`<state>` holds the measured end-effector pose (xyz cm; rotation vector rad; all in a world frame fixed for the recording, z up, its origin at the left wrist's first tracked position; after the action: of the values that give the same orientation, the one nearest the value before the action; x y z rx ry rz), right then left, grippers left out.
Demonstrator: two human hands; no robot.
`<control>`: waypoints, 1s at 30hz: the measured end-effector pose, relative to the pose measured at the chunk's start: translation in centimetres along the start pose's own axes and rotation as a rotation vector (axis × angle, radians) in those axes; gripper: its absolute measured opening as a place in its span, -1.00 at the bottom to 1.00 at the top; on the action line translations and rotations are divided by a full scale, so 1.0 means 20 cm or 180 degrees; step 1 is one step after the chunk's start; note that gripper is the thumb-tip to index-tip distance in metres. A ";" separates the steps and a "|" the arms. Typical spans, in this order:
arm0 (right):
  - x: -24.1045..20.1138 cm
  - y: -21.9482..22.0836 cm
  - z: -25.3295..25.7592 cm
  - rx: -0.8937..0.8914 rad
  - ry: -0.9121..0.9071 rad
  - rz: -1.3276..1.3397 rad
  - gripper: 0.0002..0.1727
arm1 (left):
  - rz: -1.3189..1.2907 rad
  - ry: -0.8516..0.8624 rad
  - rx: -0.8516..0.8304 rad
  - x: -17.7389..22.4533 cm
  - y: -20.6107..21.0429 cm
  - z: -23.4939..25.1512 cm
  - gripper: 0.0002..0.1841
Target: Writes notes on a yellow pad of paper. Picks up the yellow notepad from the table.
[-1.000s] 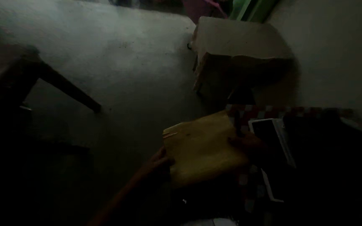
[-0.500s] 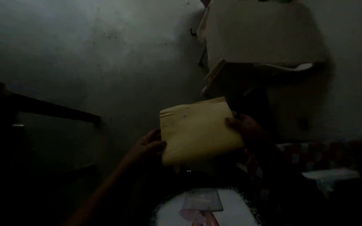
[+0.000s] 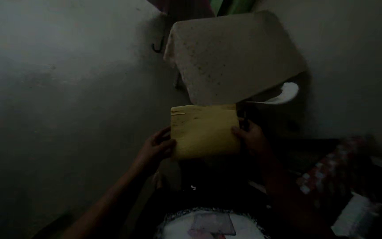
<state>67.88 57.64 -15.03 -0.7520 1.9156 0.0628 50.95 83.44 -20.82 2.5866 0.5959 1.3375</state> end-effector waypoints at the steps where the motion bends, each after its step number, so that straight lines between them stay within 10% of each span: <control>1: -0.01 -0.05 0.12 0.0095 0.0017 -0.0004 -0.62 | 0.0100 -0.0006 -0.0043 0.07 0.00 0.16 -0.45; 15: -0.27 -0.54 1.97 0.0657 0.0710 -0.0766 -0.51 | 0.0977 0.0338 -0.0065 0.96 -0.09 2.07 -0.53; 22: -0.33 -0.59 2.31 0.1420 0.0175 -0.1310 -0.50 | 0.3332 0.1712 0.0587 1.12 -0.19 2.43 -0.38; 24: -0.29 -0.53 2.34 0.1485 0.0055 -0.0206 -0.72 | 0.3520 0.2316 0.0497 1.10 -0.19 2.46 -0.57; 27: -0.25 -0.35 2.41 0.0427 -0.0315 0.1575 -0.40 | 0.3758 0.2847 0.0209 1.03 -0.20 2.48 -0.75; 30: -0.27 -0.18 2.46 0.0288 -0.0588 0.1577 -0.29 | 0.3961 0.3122 0.0046 0.98 -0.22 2.50 -0.78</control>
<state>110.81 75.32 -32.44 -0.1900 1.8710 0.3375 100.56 97.35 -36.91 2.0318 -1.1810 2.8830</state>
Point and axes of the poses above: each hand's wrist, its own z-axis towards the middle knuckle, its own y-axis out of the palm, x = y × z, the point moved 7 cm from there along z, towards the middle knuckle, and after that the axes turned 8 degrees about -x, right-handed, at the moved point
